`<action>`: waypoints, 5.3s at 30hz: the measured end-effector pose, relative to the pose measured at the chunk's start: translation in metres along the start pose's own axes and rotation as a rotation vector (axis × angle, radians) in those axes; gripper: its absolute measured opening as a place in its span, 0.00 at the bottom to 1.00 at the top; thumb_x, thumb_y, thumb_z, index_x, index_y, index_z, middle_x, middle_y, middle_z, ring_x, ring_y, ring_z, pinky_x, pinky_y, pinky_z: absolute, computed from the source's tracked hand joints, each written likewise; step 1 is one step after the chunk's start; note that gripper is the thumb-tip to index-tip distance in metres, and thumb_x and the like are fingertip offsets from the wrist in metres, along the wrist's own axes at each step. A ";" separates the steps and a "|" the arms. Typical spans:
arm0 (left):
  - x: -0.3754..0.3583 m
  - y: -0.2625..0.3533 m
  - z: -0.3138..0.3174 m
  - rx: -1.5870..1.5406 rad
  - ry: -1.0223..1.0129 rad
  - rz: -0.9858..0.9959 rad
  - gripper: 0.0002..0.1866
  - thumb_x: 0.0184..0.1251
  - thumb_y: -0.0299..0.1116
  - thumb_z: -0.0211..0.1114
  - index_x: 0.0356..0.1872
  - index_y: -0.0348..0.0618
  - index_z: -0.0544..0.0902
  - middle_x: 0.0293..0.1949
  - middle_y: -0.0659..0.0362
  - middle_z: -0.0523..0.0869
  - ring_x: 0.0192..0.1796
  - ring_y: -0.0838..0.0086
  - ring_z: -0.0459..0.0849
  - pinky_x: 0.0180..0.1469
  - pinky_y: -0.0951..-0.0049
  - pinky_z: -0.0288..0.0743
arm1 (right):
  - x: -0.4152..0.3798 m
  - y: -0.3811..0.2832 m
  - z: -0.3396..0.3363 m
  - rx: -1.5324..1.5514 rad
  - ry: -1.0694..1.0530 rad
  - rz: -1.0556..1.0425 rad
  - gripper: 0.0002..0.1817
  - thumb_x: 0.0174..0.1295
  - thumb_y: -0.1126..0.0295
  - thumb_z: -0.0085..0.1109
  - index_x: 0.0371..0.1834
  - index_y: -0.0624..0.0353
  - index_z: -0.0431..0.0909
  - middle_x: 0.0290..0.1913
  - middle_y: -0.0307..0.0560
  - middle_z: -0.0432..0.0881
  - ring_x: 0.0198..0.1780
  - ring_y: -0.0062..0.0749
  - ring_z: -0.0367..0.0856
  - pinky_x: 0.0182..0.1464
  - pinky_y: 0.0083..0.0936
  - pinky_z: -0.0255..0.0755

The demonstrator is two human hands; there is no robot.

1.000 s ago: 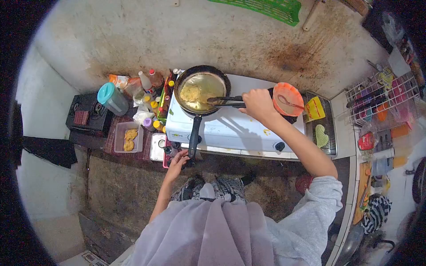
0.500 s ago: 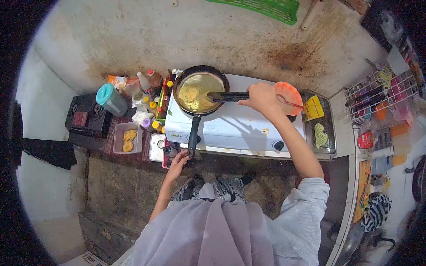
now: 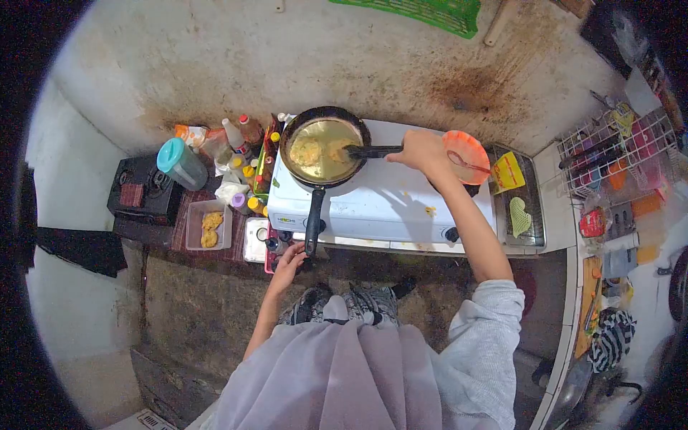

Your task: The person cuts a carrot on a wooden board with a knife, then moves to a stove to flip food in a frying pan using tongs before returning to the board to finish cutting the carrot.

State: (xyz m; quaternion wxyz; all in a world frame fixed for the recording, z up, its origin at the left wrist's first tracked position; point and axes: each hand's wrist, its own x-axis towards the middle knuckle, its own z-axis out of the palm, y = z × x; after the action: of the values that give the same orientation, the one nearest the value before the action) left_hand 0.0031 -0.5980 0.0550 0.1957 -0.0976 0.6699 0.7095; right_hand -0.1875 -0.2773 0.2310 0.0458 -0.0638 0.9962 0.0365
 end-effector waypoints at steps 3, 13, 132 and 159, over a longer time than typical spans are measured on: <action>0.001 -0.002 0.001 -0.015 0.019 -0.010 0.21 0.70 0.29 0.57 0.62 0.34 0.70 0.57 0.56 0.77 0.58 0.73 0.75 0.63 0.74 0.65 | 0.011 0.003 -0.001 0.236 -0.211 0.040 0.40 0.43 0.26 0.58 0.27 0.60 0.85 0.20 0.49 0.81 0.27 0.39 0.83 0.30 0.33 0.75; 0.009 -0.021 -0.006 -0.015 -0.005 0.053 0.21 0.70 0.29 0.58 0.61 0.35 0.71 0.56 0.56 0.78 0.58 0.73 0.74 0.63 0.74 0.65 | 0.043 -0.013 0.020 0.561 -0.611 0.226 0.43 0.44 0.20 0.51 0.23 0.57 0.83 0.16 0.40 0.74 0.18 0.23 0.72 0.20 0.23 0.61; 0.032 -0.086 0.488 0.405 -1.186 -0.150 0.18 0.72 0.26 0.52 0.61 0.38 0.70 0.57 0.58 0.78 0.56 0.73 0.75 0.61 0.71 0.68 | -0.293 0.404 0.289 0.987 0.276 1.110 0.50 0.50 0.54 0.71 0.66 0.78 0.54 0.63 0.74 0.66 0.65 0.59 0.66 0.67 0.38 0.64; -0.011 0.033 0.872 0.429 -1.780 0.696 0.16 0.64 0.28 0.63 0.53 0.41 0.76 0.53 0.52 0.78 0.58 0.62 0.76 0.61 0.67 0.66 | -0.586 0.503 0.159 -0.074 0.386 1.626 0.22 0.53 0.71 0.57 0.52 0.64 0.69 0.47 0.55 0.73 0.53 0.52 0.71 0.54 0.45 0.67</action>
State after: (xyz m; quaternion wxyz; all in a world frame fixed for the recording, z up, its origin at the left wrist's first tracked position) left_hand 0.1076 0.2616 0.1622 0.4229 0.7139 0.3838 0.4053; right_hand 0.3392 0.3055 0.1634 -0.1685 0.6683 0.7202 0.0795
